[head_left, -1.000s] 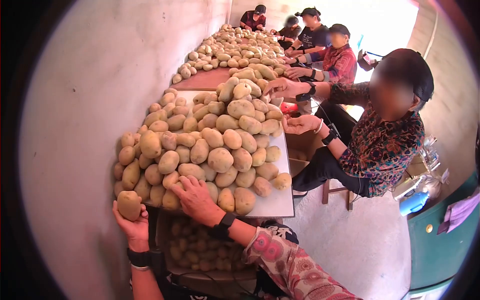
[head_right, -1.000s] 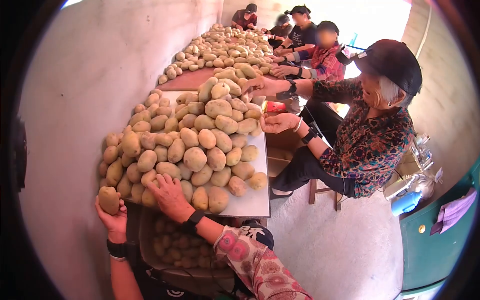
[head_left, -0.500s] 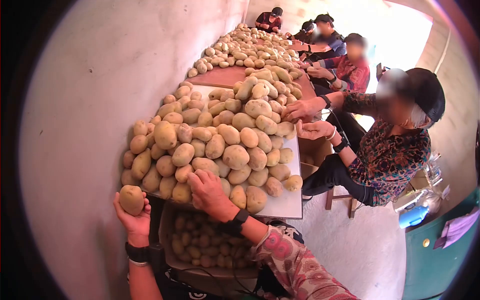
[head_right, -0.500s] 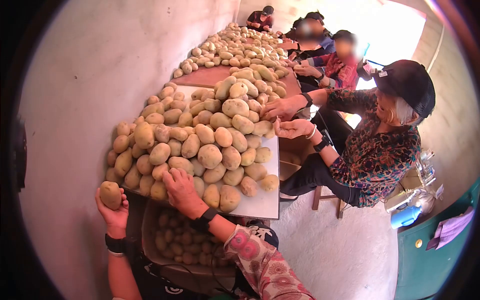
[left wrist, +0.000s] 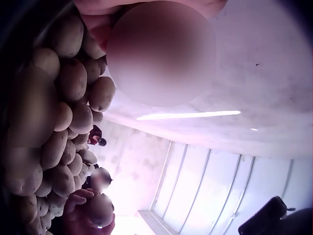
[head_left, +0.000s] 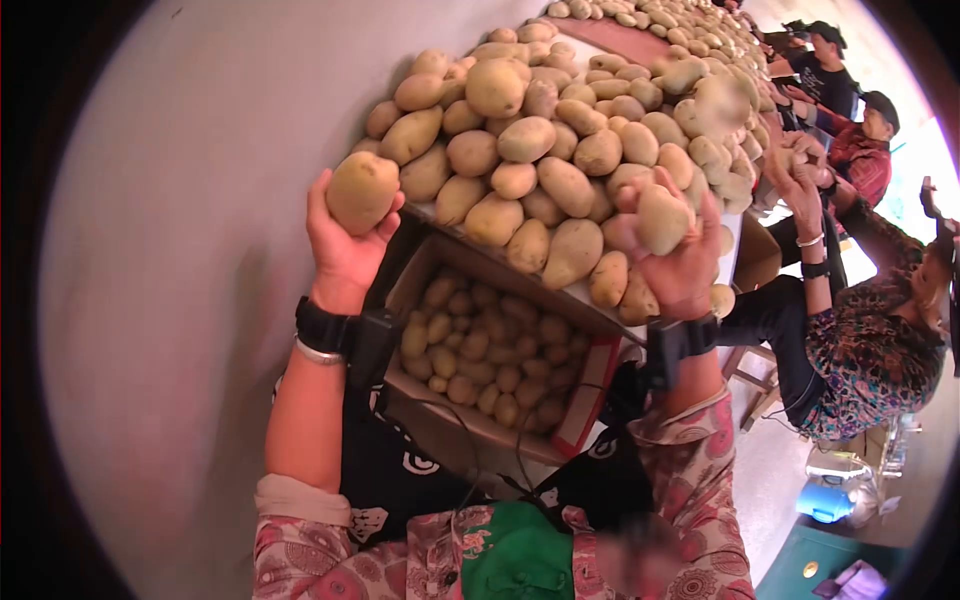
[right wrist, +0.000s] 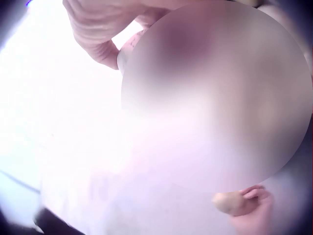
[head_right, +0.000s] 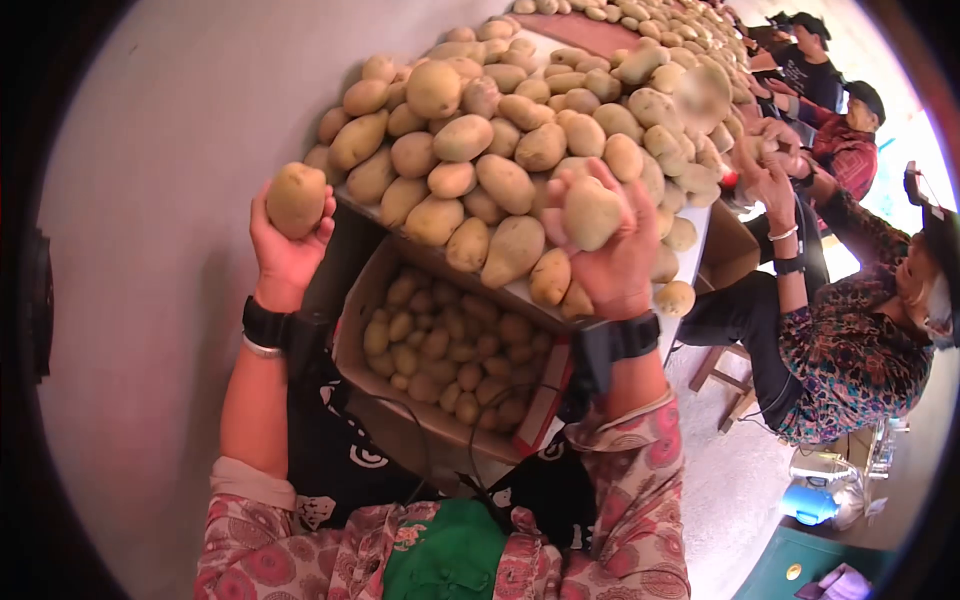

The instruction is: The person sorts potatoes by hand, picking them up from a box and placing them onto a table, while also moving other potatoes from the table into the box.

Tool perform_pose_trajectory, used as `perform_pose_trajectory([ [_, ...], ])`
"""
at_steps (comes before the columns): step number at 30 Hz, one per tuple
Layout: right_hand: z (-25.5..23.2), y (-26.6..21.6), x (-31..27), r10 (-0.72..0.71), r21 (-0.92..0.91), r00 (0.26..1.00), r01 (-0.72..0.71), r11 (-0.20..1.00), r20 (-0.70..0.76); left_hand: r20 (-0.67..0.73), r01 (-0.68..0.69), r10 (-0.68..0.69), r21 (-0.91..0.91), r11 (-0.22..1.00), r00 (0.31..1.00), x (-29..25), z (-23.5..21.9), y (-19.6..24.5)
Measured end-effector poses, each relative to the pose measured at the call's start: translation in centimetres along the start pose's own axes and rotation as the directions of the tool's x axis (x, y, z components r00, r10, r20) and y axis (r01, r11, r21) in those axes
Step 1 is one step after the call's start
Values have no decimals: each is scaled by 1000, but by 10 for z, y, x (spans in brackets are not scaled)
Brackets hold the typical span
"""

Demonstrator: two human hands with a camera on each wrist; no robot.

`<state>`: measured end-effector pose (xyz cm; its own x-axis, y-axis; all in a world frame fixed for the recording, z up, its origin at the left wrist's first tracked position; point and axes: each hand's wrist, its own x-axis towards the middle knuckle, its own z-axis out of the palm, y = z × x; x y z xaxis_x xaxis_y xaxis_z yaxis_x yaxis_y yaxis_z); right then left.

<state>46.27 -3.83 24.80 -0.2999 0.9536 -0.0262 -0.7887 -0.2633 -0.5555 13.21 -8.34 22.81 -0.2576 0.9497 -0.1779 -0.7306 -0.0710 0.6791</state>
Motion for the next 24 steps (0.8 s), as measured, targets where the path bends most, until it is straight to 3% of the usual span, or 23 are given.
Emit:
perform_pose_trajectory([
  [2, -14, -6, -3, 3, 91, 998, 2, 996, -63, 12, -13, 13, 30, 999, 1000, -2, -5, 3],
  [6, -36, -11, -9, -7, 39, 998, 9, 999, -62, -60, 55, -45, 183, 982, 997, -8, -14, 1],
  [8, -45, -16, -13, 13, 68, 1000, -13, 998, 2, -116, 80, -36, 408, 910, 993, -18, -15, 0],
  [10, -48, -19, -15, 9, 64, 1000, -10, 998, 22, -120, 127, -82, 442, 888, 989, -21, -21, -3],
  [14, -52, -21, -18, -3, 51, 1000, 3, 999, 18, -36, 171, -194, 642, 747, 980, -26, -39, -13],
  [16, -56, -23, -18, -12, 28, 998, 11, 1000, 61, 160, 44, -242, 745, 665, 957, -28, -43, -28],
  [18, -56, -24, -20, -24, 9, 998, 24, 1000, 50, 187, 46, -309, 786, 617, 933, -35, -45, -41],
  [20, -55, -26, -20, -10, 21, 998, 9, 1000, 60, 198, -27, -435, 929, 368, 879, -41, -43, -50],
  [21, -55, -25, -21, -9, 24, 998, 7, 1000, 59, 256, -114, -513, 949, 293, 819, -47, -37, -49],
  [22, -55, -25, -21, -20, 9, 998, 20, 1000, 56, 254, -112, -512, 950, 291, 820, -48, -35, -47],
  [24, -54, -25, -23, -35, -7, 998, 35, 999, 52, 241, 30, -757, 945, 326, 607, -49, -33, -47],
])
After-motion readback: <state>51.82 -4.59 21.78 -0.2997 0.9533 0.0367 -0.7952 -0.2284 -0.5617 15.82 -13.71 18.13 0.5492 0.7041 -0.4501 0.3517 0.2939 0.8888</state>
